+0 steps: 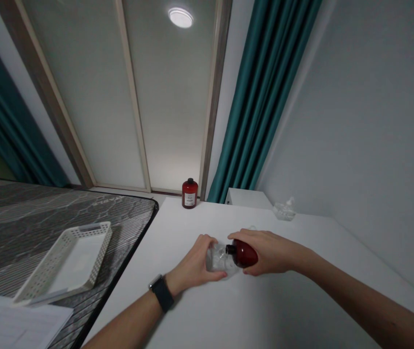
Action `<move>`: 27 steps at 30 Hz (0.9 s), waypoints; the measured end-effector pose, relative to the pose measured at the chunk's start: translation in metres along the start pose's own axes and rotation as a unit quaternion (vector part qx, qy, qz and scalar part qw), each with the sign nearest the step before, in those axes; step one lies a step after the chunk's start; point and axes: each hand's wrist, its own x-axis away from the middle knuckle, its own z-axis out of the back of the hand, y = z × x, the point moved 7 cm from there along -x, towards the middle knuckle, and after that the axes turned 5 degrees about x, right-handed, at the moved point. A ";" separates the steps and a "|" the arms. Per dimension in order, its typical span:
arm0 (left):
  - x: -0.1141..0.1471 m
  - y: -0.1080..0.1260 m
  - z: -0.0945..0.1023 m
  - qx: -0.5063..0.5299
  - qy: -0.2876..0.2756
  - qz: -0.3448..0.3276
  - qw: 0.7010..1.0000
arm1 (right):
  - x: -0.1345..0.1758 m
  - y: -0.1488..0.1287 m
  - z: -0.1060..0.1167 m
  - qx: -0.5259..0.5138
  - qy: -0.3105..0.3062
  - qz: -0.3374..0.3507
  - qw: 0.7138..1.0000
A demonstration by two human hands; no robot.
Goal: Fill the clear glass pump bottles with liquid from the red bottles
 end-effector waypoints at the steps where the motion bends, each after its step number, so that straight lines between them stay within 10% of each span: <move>1: 0.000 0.000 0.000 0.000 0.000 0.001 1.000 | 0.000 0.000 0.000 0.000 0.000 0.000 1.000; 27: 0.000 -0.001 0.001 0.006 0.000 0.002 1.000 | -0.001 0.000 -0.001 0.003 0.003 0.007 1.000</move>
